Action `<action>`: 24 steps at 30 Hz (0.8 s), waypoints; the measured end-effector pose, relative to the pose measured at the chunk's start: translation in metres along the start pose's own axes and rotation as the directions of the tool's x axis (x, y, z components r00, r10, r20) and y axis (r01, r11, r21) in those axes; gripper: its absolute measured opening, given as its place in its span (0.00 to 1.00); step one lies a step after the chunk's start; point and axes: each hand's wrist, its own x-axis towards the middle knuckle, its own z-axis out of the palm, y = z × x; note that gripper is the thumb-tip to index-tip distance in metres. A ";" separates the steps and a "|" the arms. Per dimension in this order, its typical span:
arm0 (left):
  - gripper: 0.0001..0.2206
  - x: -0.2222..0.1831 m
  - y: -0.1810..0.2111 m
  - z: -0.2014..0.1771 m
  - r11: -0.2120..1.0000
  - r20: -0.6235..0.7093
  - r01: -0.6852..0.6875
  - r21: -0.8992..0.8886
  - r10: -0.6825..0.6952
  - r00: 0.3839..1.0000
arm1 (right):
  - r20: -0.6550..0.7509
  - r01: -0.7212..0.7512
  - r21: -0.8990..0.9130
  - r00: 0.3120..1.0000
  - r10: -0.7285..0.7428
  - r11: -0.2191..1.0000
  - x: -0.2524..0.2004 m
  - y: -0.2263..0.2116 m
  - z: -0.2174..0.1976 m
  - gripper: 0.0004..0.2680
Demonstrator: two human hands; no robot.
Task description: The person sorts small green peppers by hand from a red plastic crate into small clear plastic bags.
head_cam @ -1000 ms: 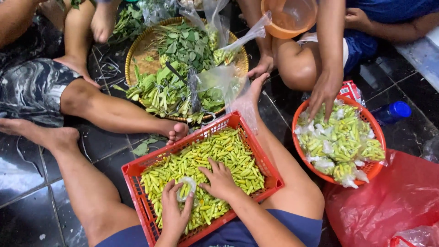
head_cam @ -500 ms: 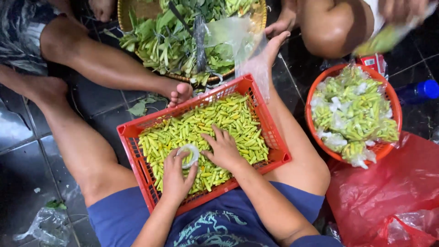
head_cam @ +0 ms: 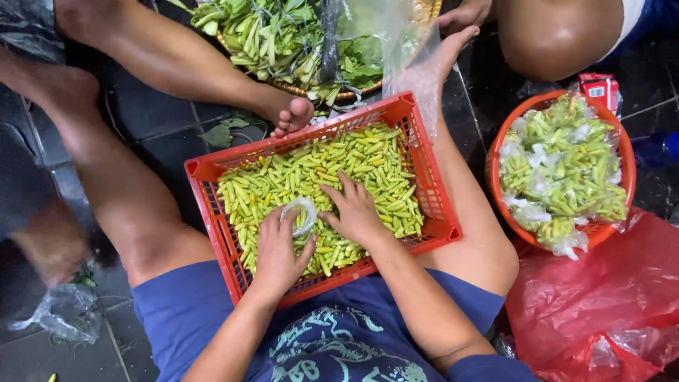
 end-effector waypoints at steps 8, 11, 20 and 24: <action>0.27 0.002 -0.005 0.001 0.980 -0.064 0.005 -0.196 -0.018 0.998 | -0.069 -0.009 0.007 0.998 0.010 1.000 0.001 0.007 0.012 0.18; 0.26 0.001 0.003 -0.005 0.959 -0.078 -0.030 -0.282 0.009 0.997 | -0.141 0.032 -0.040 0.989 -0.038 0.999 0.001 0.018 0.025 0.19; 0.42 -0.001 -0.019 0.017 0.940 -0.104 -0.208 -0.272 0.186 0.977 | -0.532 0.489 0.118 0.766 -0.361 0.864 -0.033 -0.036 0.025 0.07; 0.47 -0.006 -0.015 0.017 0.944 -0.115 -0.246 -0.219 0.226 0.967 | -0.536 0.354 -0.323 0.696 -0.478 0.877 -0.042 -0.051 0.029 0.04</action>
